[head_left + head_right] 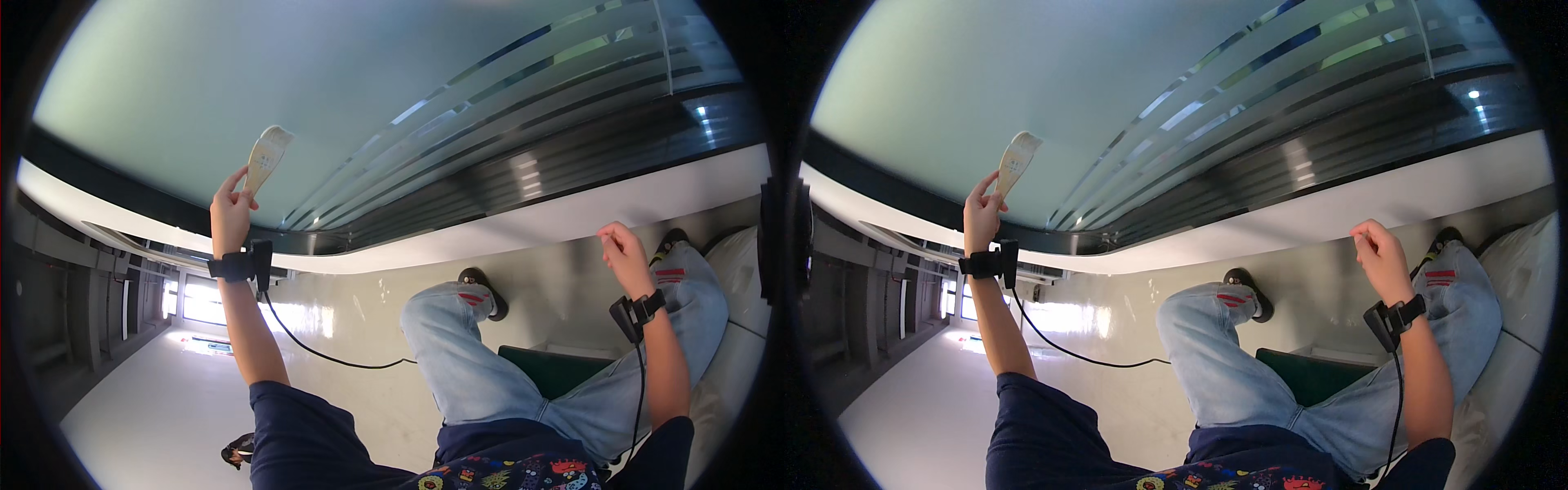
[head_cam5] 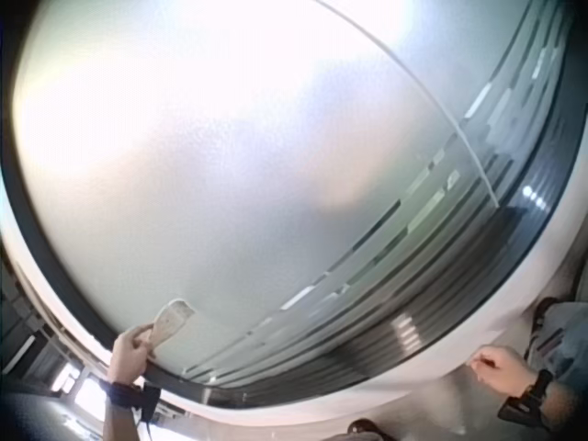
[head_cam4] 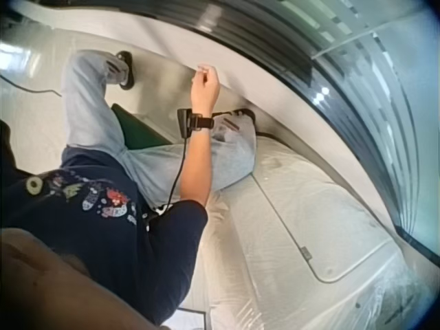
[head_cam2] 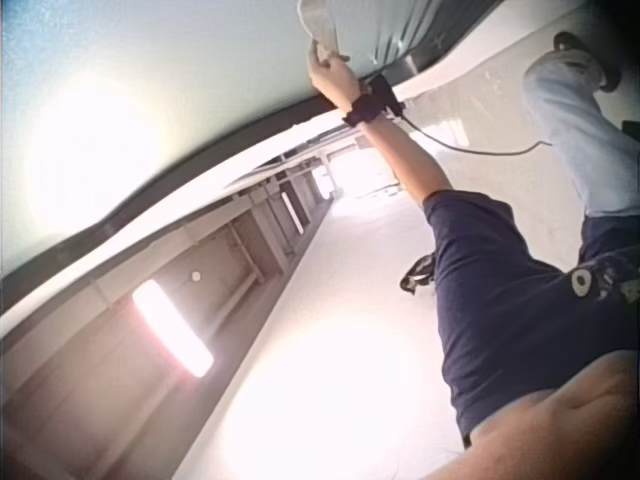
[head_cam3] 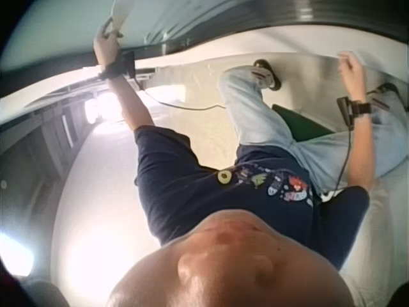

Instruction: Painting a wall and the frame of a glass door using a brush.

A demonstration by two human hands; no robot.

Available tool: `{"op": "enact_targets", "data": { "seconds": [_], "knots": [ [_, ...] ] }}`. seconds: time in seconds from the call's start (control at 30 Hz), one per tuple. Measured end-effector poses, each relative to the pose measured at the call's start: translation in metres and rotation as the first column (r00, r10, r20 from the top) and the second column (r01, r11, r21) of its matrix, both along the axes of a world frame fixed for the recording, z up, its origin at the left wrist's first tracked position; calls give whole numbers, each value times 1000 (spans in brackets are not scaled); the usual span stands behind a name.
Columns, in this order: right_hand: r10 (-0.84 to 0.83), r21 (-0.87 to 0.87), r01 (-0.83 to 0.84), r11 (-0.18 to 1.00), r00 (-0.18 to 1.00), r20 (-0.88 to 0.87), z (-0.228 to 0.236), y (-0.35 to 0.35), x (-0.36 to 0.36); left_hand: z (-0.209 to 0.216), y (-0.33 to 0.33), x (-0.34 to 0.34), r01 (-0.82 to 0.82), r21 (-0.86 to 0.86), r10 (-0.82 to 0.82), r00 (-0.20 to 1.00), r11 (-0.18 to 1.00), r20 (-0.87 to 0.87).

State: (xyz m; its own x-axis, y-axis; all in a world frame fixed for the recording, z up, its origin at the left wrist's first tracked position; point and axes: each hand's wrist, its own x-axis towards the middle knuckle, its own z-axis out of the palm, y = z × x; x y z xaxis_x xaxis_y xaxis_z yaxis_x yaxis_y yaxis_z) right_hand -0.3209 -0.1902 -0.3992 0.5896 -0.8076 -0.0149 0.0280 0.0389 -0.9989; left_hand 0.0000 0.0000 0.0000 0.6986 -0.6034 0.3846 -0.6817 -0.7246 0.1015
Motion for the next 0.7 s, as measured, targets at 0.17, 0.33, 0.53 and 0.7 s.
{"op": "enact_targets", "data": {
  "seconds": [0.17, 0.33, 0.53, 0.7],
  "knots": [
    [-2, -4, 2, 1000, 1000, 14, 0, 0, 3, -5, -9, -24, 55, -25, -54, 997, 998, 49],
    [-6, 23, 6, 1000, 1000, 5, -1, 2, 1, -15, -24, -41, 147, -25, -146, 988, 989, 49],
    [-4, 7, 4, 1000, 1000, -8, -2, 1, 1, -23, -37, -58, 236, -59, -236, 972, 970, 18],
    [0, 3, 0, 1000, 1000, -18, 0, 1, 0, -36, -52, -67, 370, -81, -366, 929, 926, 54]
  ]
}}
